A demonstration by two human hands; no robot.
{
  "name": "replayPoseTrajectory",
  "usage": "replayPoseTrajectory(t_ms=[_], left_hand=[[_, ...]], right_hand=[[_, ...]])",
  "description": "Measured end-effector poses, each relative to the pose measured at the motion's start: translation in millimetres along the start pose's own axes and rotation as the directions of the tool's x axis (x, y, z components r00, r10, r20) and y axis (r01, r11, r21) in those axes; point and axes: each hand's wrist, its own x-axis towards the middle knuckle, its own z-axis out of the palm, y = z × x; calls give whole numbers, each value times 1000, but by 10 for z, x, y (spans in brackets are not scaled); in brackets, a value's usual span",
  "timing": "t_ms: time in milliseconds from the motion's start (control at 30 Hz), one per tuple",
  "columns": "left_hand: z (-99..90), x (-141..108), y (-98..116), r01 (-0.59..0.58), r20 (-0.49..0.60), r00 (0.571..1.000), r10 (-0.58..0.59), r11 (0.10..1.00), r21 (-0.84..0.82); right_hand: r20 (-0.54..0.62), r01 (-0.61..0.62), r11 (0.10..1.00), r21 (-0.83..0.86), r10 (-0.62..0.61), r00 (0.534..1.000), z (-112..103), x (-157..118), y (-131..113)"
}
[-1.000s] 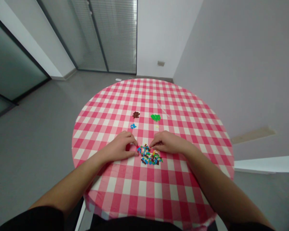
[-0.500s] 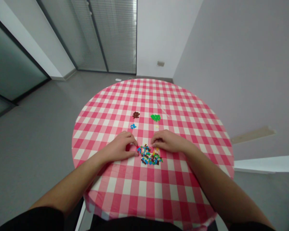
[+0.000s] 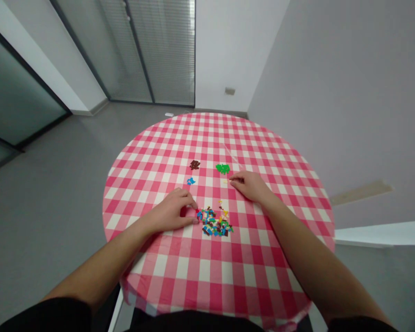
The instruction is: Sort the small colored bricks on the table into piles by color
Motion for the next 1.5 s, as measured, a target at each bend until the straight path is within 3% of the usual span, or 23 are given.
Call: replayPoseTrajectory(t_ms=[700, 933, 1000, 1133, 1267, 1400, 1500], left_hand=[[-13, 9, 9, -11, -3, 1000, 11, 1000, -4], [-19, 5, 16, -1, -7, 1000, 1, 1000, -10], [-17, 4, 13, 0, -5, 1000, 0, 1000, -13], [-12, 7, 5, -3, -6, 1000, 3, 1000, -16], [-10, 14, 2, -1, -11, 1000, 1, 1000, -18], [-13, 19, 4, -7, -8, 1000, 7, 1000, -17], [-15, 21, 8, -10, -10, 1000, 10, 1000, -14]], right_hand=[[15, 5, 999, -34, -4, 1000, 14, 10, -37], [14, 8, 999, 36, -8, 1000, -30, -11, -86], [84, 42, 994, 101, -50, 995, -79, -48, -135], [341, 153, 949, 275, -245, 908, -161, -147, -278], [486, 116, 952, 282, -246, 839, -206, -215, -413], [566, 132, 953, 274, -271, 779, -240, -238, -474], [569, 184, 946, 266, -308, 763, -242, -243, -478]])
